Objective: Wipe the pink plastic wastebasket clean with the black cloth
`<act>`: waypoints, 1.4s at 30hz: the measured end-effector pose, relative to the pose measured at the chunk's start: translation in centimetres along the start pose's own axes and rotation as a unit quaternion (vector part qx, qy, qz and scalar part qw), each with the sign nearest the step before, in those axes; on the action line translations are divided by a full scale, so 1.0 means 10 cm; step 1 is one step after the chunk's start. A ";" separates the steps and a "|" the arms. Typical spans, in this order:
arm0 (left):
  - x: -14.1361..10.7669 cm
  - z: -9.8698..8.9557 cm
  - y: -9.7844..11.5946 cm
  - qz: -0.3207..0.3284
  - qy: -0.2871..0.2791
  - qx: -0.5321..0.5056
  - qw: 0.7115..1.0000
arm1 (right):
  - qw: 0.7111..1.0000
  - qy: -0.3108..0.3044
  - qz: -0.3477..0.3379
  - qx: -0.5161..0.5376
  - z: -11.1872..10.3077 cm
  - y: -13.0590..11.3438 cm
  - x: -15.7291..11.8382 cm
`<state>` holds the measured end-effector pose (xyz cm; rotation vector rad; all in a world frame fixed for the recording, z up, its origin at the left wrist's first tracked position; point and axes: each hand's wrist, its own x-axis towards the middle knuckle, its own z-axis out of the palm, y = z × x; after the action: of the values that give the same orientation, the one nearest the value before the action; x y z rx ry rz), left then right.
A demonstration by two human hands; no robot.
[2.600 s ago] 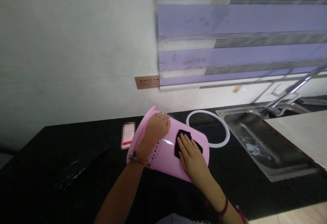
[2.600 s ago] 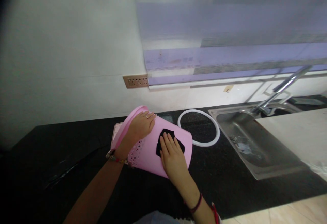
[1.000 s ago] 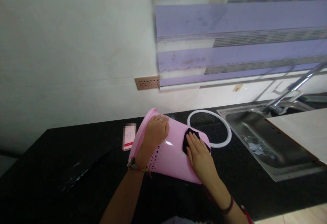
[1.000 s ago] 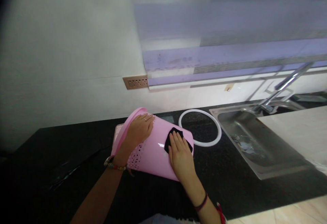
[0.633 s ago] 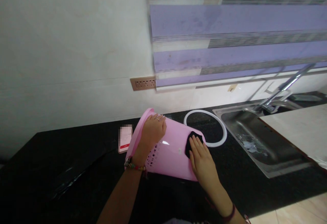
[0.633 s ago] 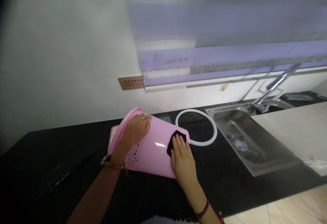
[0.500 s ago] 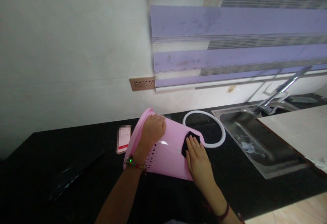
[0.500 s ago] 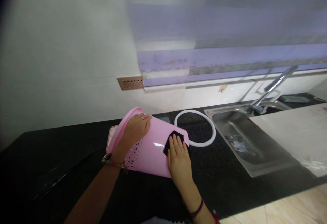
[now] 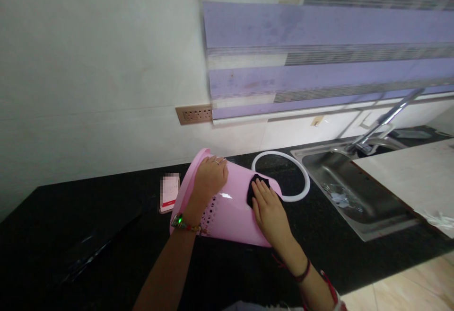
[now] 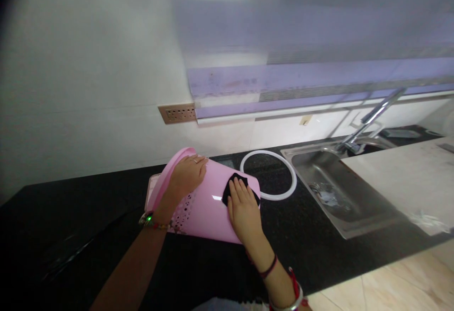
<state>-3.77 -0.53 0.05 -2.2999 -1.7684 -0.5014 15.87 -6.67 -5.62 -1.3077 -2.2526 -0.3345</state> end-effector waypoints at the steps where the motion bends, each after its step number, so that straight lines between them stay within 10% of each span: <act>1: 0.00 0.00 0.00 -0.001 0.000 -0.001 1.000 | 1.000 0.005 0.003 -0.006 0.01 0.02 -0.01; 42: -0.06 -0.01 0.03 -0.010 0.006 -0.004 1.000 | 1.000 -0.011 -0.004 0.015 -0.07 0.19 0.19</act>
<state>-3.65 -1.14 -0.05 -2.2819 -1.7889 -0.5256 16.93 -4.68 -4.05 -1.2944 -2.2730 -0.2895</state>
